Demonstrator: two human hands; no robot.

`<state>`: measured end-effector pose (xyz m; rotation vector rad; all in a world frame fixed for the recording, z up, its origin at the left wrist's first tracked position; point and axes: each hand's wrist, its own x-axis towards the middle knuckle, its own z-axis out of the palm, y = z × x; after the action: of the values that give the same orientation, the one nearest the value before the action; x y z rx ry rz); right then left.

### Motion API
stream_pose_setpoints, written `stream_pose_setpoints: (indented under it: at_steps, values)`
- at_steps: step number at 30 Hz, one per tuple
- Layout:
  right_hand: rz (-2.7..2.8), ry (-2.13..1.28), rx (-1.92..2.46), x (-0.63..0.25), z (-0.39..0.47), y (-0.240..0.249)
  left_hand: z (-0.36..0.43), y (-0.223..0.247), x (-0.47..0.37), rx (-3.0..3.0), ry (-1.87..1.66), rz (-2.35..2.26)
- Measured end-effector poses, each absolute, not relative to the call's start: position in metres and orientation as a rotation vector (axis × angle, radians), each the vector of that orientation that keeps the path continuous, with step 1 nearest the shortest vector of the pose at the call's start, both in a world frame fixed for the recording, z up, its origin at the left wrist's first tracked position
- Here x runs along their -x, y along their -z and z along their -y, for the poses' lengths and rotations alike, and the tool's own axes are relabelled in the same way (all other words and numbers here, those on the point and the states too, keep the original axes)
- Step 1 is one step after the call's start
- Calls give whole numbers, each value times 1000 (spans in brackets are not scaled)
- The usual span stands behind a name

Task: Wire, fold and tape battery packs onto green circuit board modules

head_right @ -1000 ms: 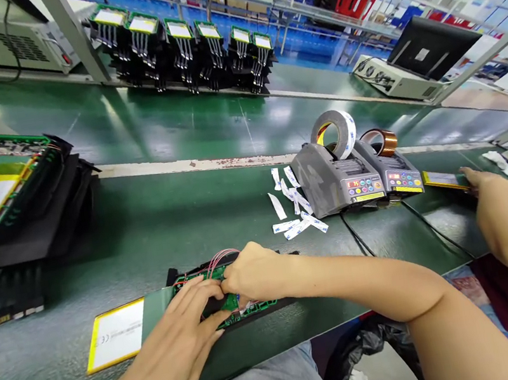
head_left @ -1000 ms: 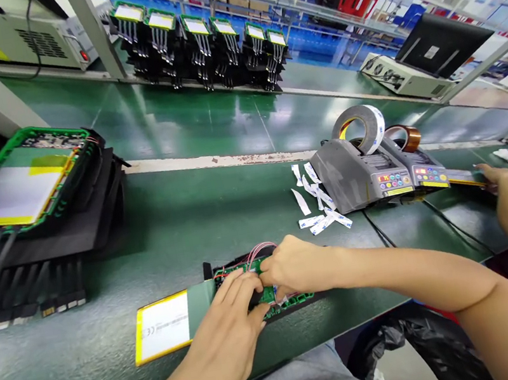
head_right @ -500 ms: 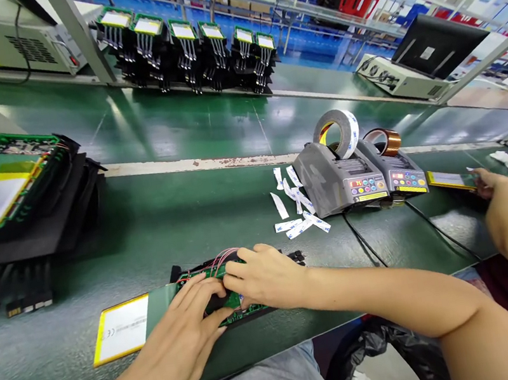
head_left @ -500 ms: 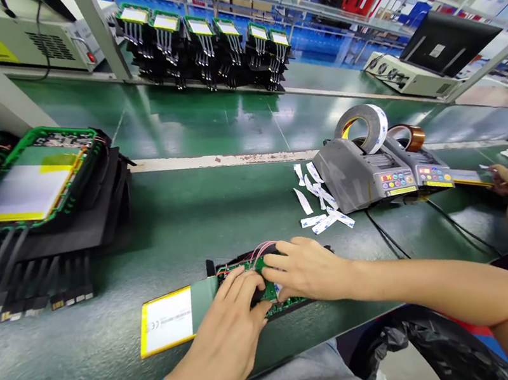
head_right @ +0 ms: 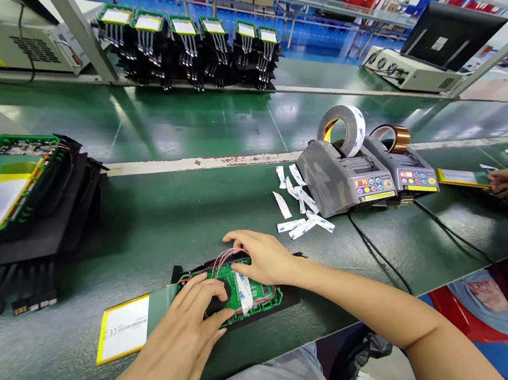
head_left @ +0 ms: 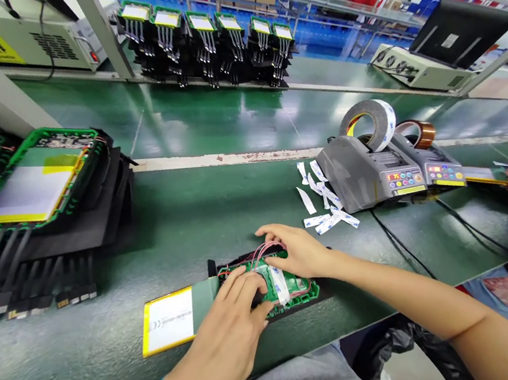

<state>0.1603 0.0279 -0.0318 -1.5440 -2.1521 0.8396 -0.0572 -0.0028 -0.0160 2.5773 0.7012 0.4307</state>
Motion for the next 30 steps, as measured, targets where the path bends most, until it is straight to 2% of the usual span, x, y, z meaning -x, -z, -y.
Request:
stream_pose_setpoints:
  at_steps: [5, 12, 30]
  values:
    - [2216, -762, 1472, -165, -26, 30, 2, 16, 55, -2579, -437, -722]
    - [2589, -129, 856, -184, -27, 17, 2, 14, 54, -2579, -414, -720]
    - [3088, -350, 389, -174, -76, 5, 2, 11, 55, -2555, -342, -736]
